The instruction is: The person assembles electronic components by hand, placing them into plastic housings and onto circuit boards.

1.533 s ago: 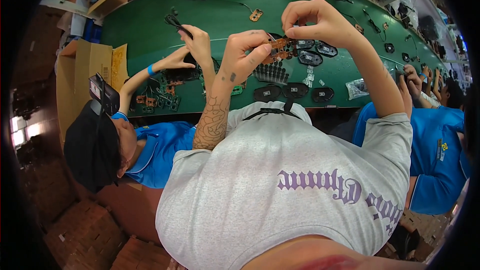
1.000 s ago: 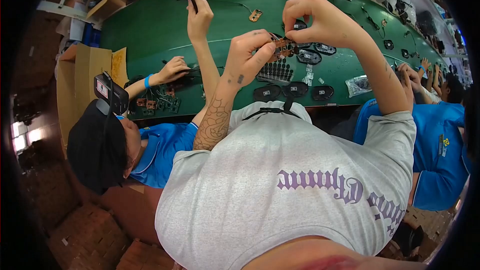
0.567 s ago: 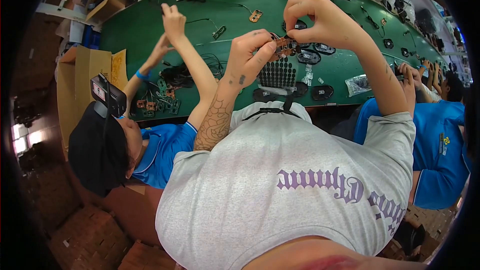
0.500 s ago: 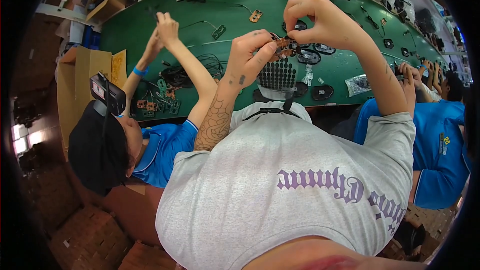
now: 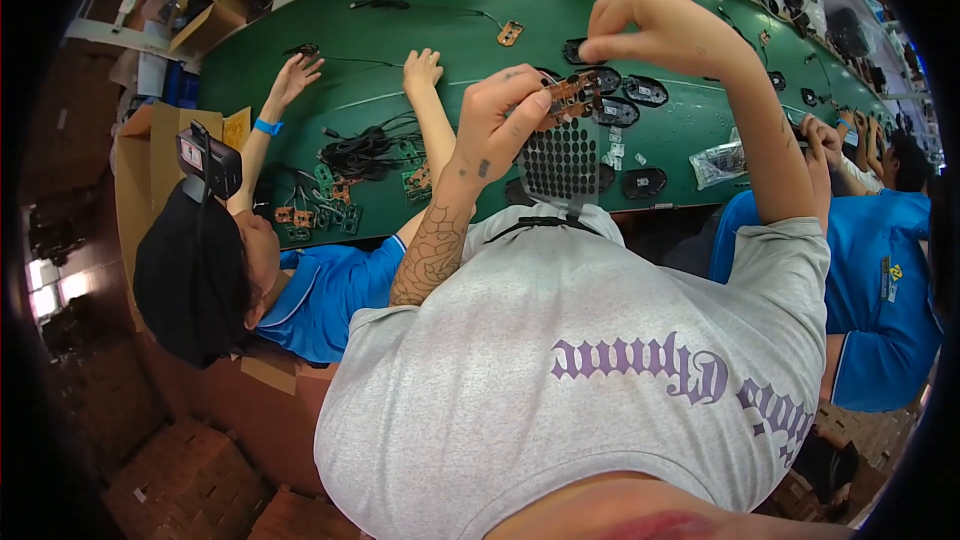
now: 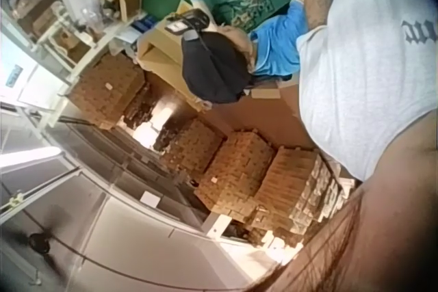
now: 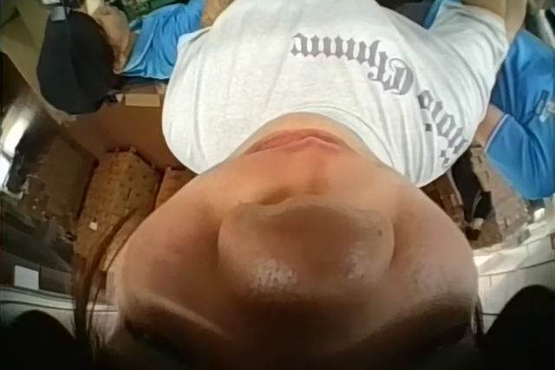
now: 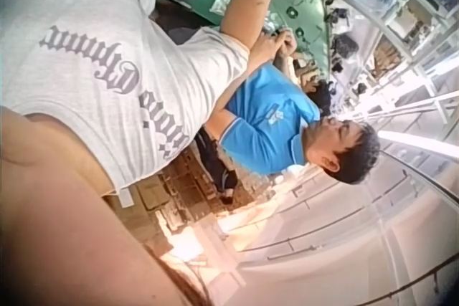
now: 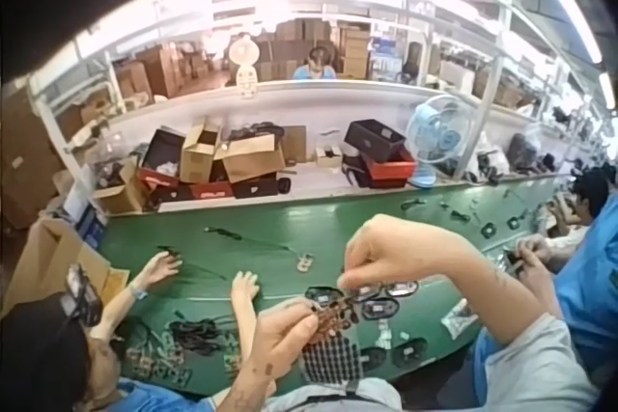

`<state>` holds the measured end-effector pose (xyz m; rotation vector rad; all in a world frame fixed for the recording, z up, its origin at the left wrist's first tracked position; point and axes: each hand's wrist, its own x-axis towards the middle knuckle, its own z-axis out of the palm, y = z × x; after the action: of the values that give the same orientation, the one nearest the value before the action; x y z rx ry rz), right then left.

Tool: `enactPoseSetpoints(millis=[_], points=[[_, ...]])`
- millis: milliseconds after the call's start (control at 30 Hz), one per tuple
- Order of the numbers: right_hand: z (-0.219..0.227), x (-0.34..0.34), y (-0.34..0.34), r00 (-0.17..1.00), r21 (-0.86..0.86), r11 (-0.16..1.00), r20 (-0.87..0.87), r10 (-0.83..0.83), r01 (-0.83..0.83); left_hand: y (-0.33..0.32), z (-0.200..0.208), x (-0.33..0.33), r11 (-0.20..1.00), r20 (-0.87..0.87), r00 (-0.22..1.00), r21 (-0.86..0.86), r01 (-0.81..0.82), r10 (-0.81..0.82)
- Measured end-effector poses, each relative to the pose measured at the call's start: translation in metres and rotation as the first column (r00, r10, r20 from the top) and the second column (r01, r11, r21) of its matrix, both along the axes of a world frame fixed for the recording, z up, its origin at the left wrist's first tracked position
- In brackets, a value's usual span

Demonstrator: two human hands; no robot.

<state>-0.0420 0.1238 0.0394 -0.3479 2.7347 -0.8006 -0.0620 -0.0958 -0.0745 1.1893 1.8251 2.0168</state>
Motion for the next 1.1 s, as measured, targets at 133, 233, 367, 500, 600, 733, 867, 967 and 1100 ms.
enactPoseSetpoints(millis=[133,233,367,500,600,733,867,967,1100], points=[[0.005,-0.004,0.000,1.000,-0.306,0.952,0.024,-0.021,0.027,-0.002,0.004,-0.003,1.000,-0.094,0.995,0.022,-0.013,0.015],[0.001,-0.002,-0.006,0.998,-0.283,0.957,-0.035,0.050,-0.058,-0.002,0.009,0.000,1.000,-0.041,0.999,0.027,-0.004,0.005],[-0.004,-0.001,-0.011,0.985,-0.261,0.952,-0.105,0.133,-0.157,-0.003,0.011,0.004,1.000,0.025,1.000,0.022,0.002,-0.003],[-0.004,-0.001,-0.013,0.976,-0.276,0.941,-0.143,0.163,-0.198,-0.002,0.011,0.004,1.000,0.062,0.998,-0.002,0.002,-0.002],[-0.005,0.002,-0.016,0.920,-0.067,0.966,-0.326,0.217,-0.252,-0.001,0.005,0.004,1.000,0.154,0.988,0.006,-0.009,0.008],[-0.004,0.001,-0.015,0.889,-0.009,0.964,-0.388,0.243,-0.267,-0.001,0.009,0.005,0.999,0.248,0.968,0.018,-0.044,0.038],[-0.001,-0.002,-0.010,0.881,-0.038,0.958,-0.404,0.245,-0.284,-0.003,0.014,0.007,0.998,0.301,0.952,0.024,-0.063,0.053],[0.001,-0.003,-0.007,0.876,-0.063,0.953,-0.416,0.245,-0.296,-0.004,0.015,0.007,0.999,0.273,0.962,0.016,-0.032,0.027],[0.004,-0.003,-0.006,0.841,0.047,0.938,-0.429,0.329,-0.343,0.000,0.016,0.007,0.999,0.240,0.970,0.026,-0.029,0.022]])
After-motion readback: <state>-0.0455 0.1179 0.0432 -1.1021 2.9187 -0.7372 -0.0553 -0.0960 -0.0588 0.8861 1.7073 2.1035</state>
